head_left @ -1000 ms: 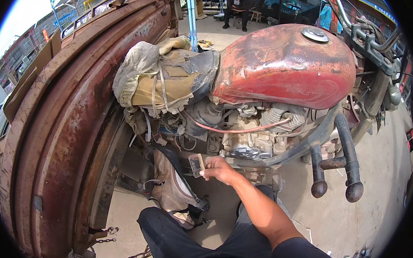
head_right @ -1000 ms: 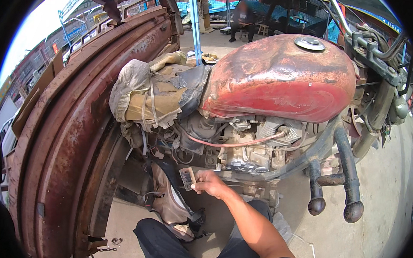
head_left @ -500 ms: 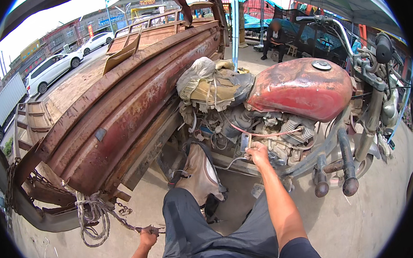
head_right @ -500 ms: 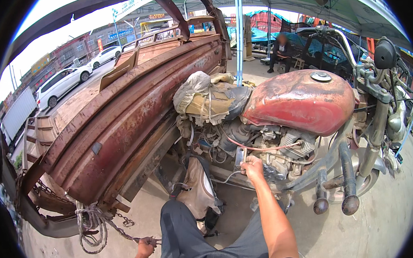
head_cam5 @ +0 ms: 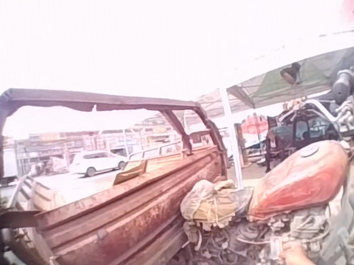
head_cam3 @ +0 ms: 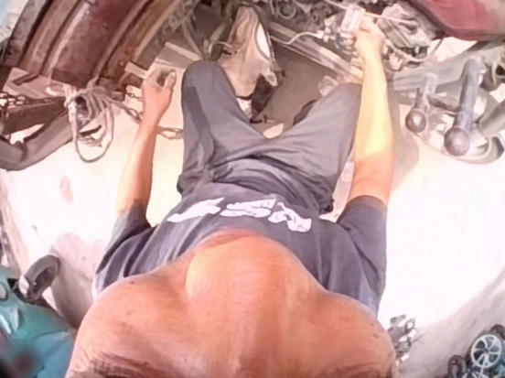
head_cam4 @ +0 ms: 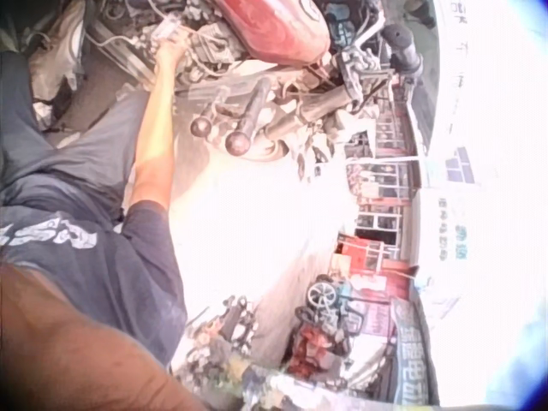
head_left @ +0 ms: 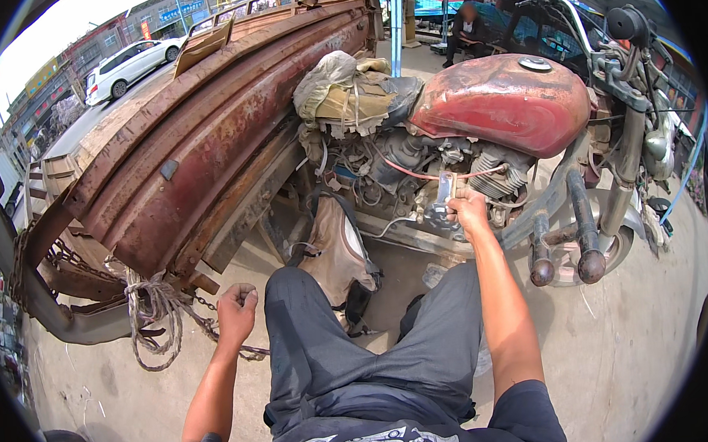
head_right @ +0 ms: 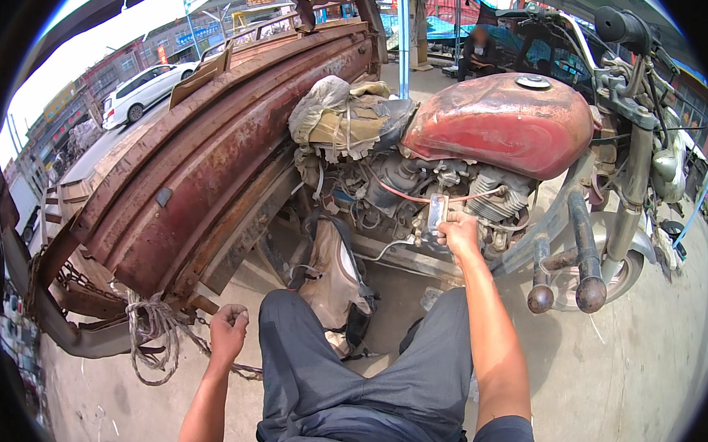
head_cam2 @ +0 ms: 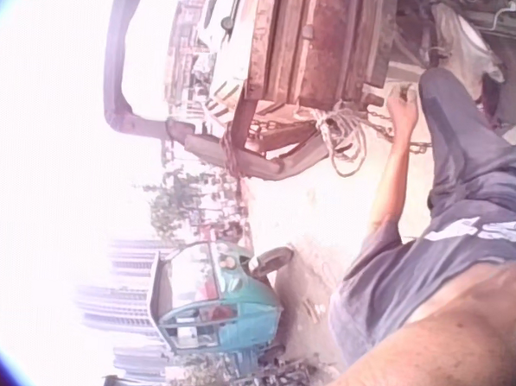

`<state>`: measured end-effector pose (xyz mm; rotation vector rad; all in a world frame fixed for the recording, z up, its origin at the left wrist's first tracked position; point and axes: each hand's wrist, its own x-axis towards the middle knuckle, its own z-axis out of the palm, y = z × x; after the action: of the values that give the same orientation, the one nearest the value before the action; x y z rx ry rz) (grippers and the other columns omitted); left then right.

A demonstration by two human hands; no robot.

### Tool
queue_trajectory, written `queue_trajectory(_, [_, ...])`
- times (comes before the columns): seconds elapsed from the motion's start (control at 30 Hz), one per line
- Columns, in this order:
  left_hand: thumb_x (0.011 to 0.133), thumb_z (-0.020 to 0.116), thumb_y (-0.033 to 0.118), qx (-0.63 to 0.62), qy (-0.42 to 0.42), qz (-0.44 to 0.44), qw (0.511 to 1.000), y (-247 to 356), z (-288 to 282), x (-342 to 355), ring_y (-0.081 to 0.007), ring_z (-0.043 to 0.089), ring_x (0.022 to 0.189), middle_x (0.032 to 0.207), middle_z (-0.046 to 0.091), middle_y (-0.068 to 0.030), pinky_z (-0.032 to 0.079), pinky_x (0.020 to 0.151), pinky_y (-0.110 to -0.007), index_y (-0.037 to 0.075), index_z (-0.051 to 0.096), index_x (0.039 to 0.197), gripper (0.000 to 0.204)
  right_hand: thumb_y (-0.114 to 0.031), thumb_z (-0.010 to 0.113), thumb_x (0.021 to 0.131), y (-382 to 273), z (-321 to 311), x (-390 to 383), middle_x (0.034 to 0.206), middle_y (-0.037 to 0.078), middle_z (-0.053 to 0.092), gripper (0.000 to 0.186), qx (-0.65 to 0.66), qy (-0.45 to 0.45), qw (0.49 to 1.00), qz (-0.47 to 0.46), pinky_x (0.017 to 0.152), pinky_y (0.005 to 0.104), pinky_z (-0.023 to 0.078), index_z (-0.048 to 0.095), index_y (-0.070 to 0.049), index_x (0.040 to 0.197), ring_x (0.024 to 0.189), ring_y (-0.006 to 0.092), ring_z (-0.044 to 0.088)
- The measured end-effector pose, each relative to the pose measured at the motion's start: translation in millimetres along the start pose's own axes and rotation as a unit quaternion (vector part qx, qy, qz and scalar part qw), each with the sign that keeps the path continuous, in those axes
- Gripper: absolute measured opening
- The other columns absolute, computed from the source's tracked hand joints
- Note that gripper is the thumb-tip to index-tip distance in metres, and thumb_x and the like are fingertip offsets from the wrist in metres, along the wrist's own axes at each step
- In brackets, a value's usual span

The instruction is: The person works on the engine area of a red motorcycle, manipulating wires and components under the seat. They then walk around the workshop, pick up a small rectangular object, and return to the motorcycle to continue adjusting parts near the engine.

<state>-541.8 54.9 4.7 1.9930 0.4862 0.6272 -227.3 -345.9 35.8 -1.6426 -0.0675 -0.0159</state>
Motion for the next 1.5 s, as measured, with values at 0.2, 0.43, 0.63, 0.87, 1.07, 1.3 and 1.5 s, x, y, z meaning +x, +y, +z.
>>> queue_trajectory(0.2, [0.081, 0.063, 0.003, 0.091, 0.004, 0.185, 0.979, 110.1, 45.6, 65.4, -0.0128, 0.053, 0.058, 0.07, 0.057, -0.0064, 0.044, 0.057, -0.029, -0.002, 0.062, 0.09, 0.01, 0.0, 0.062, 0.078, 16.7, -7.6, 15.3, 0.072, 0.007, 0.063, 0.008, -0.025, -0.017, 0.999, 0.032, 0.05, 0.0246, 0.05, 0.063, 0.002, 0.086, 0.058, 0.0123, 0.058])
queue_trajectory(0.43, [0.08, 0.066, 0.006, 0.065, -0.023, 0.268, 0.961, 137.6, 131.0, 167.1, -0.0122, 0.053, 0.059, 0.07, 0.058, -0.0075, 0.044, 0.056, -0.029, -0.003, 0.064, 0.09, 0.014, 0.0, 0.061, 0.082, 2.8, 30.3, 30.0, 0.08, 0.01, 0.063, 0.009, 0.189, -0.105, 0.976, 0.039, 0.056, 0.0278, 0.054, 0.058, 0.003, 0.091, 0.068, 0.0163, 0.063])
queue_trajectory(0.63, [0.086, 0.063, 0.006, -0.08, -0.151, 0.066, 0.983, 78.3, 234.8, 256.8, -0.0098, 0.056, 0.061, 0.075, 0.064, -0.006, 0.046, 0.057, -0.026, -0.006, 0.062, 0.096, 0.015, 0.001, 0.056, 0.078, -2.5, 93.3, 71.2, 0.088, 0.01, 0.062, 0.02, 0.269, -0.181, 0.945, 0.043, 0.061, 0.0304, 0.055, 0.057, 0.005, 0.098, 0.074, 0.018, 0.063])
queue_trajectory(0.87, [0.092, 0.058, 0.015, -0.313, -0.204, -0.131, 0.918, 71.4, 301.4, 311.2, -0.0162, 0.059, 0.069, 0.09, 0.063, -0.0075, 0.052, 0.062, -0.031, 0.002, 0.059, 0.103, 0.017, -0.014, 0.063, 0.081, -5.3, 129.9, 106.1, 0.083, 0.004, 0.064, 0.016, 0.344, -0.203, 0.915, 0.057, 0.055, 0.0272, 0.04, 0.064, -0.004, 0.094, 0.076, 0.0154, 0.06])
queue_trajectory(1.07, [0.1, 0.031, 0.015, -0.608, -0.154, -0.204, 0.752, 62.7, 331.0, 347.8, -0.0325, 0.047, 0.119, 0.129, 0.048, -0.0161, 0.037, 0.103, -0.049, 0.003, 0.044, 0.125, 0.031, -0.021, 0.066, 0.086, 5.0, 145.4, 121.0, 0.073, 0.0, 0.058, 0.015, 0.304, -0.089, 0.943, 0.101, 0.045, 0.0227, 0.037, 0.056, -0.01, 0.085, 0.059, 0.0123, 0.054])
queue_trajectory(1.3, [0.096, 0.052, 0.022, -0.71, -0.127, -0.141, 0.678, 79.9, 334.0, 364.1, -0.0248, 0.055, 0.116, 0.129, 0.055, -0.0081, 0.046, 0.101, -0.042, 0.007, 0.05, 0.128, 0.035, -0.019, 0.065, 0.086, 9.2, 147.0, 130.7, 0.071, 0.002, 0.06, 0.014, 0.29, -0.064, 0.953, 0.06, 0.041, 0.0228, 0.041, 0.059, -0.007, 0.084, 0.054, 0.011, 0.056])
queue_trajectory(1.5, [0.091, 0.063, 0.026, -0.708, -0.157, -0.12, 0.679, 80.4, 337.6, 378.5, -0.0243, 0.055, 0.116, 0.129, 0.054, -0.0042, 0.048, 0.099, -0.046, 0.013, 0.047, 0.13, 0.045, -0.018, 0.064, 0.086, 6.7, 143.4, 129.1, 0.071, 0.002, 0.06, 0.014, 0.277, -0.051, 0.958, 0.062, 0.042, 0.0227, 0.04, 0.06, -0.006, 0.084, 0.054, 0.0105, 0.055])
